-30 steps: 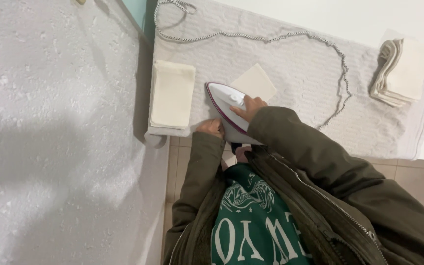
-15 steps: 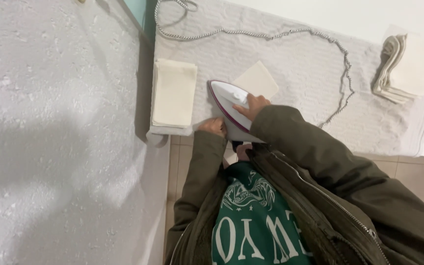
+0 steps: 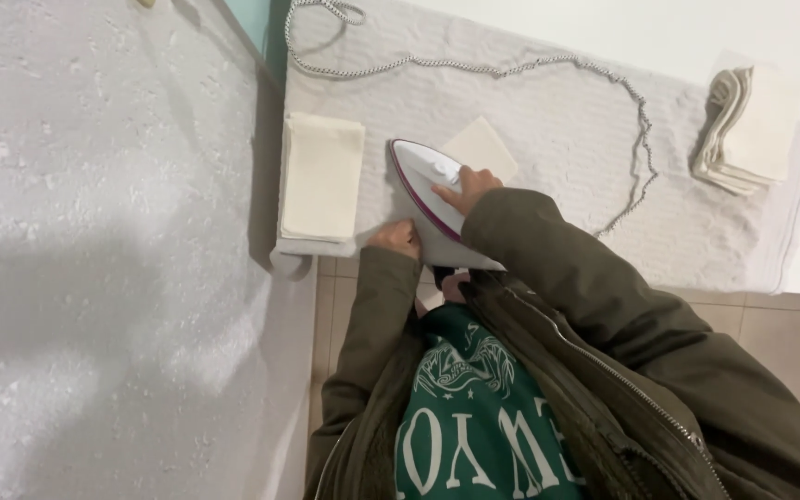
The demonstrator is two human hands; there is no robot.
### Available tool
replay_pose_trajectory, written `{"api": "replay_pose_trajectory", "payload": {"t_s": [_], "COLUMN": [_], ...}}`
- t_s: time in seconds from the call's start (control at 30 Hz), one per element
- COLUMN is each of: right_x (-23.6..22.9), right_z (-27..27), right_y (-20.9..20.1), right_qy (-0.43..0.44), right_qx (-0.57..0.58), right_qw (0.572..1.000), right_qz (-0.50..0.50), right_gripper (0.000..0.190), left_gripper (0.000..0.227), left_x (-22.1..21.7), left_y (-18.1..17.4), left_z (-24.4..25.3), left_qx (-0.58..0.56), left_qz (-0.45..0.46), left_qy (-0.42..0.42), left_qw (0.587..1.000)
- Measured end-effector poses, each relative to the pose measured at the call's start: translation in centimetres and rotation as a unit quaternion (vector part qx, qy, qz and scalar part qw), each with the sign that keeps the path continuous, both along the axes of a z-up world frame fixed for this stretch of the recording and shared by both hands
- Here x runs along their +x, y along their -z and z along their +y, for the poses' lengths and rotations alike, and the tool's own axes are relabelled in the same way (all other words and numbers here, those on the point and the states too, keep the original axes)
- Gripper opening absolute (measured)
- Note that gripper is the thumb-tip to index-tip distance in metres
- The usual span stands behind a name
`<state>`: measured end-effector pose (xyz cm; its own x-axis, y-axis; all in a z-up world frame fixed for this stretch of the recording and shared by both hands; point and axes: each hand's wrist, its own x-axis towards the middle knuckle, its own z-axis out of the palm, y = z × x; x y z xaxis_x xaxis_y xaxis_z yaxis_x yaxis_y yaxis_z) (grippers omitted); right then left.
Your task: Ironing small rectangular pieces of white fabric and stacking them neatly.
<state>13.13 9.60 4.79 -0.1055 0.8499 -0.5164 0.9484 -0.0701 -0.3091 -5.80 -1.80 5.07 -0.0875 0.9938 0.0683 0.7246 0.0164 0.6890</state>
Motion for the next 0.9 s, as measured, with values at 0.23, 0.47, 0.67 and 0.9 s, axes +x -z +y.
{"api": "replay_pose_trajectory", "payload": {"t_s": [0.23,0.47,0.67,0.9], "right_x": [0.6,1.1,0.9,1.8], "right_z": [0.8,1.4,2.5,2.7], "right_y": [-0.5,-0.1,-1.9,-1.2], "right_qy": [-0.009,0.009,0.012,0.031], "right_qx": [0.008,-0.006,0.009,-0.007], "right_qw": [1.0,1.0,1.0,1.0], "right_qz": [-0.003,-0.007,-0.013,-0.001], "right_gripper": [0.078,0.079,0.076,0.075], "left_gripper": [0.017,0.07,0.078,0.075], "left_x": [1.8,3.2,3.5,3.4], "left_y": [2.2,1.2,1.6,1.0], "left_z": [0.9,1.5,2.5,2.3], "left_qx": [-0.049,0.094,-0.005,0.004], "left_qz": [-0.162,0.065,0.21,0.23], "left_qy": [-0.112,-0.004,0.004,0.008], "left_qw": [0.979,0.993,0.978,0.973]}}
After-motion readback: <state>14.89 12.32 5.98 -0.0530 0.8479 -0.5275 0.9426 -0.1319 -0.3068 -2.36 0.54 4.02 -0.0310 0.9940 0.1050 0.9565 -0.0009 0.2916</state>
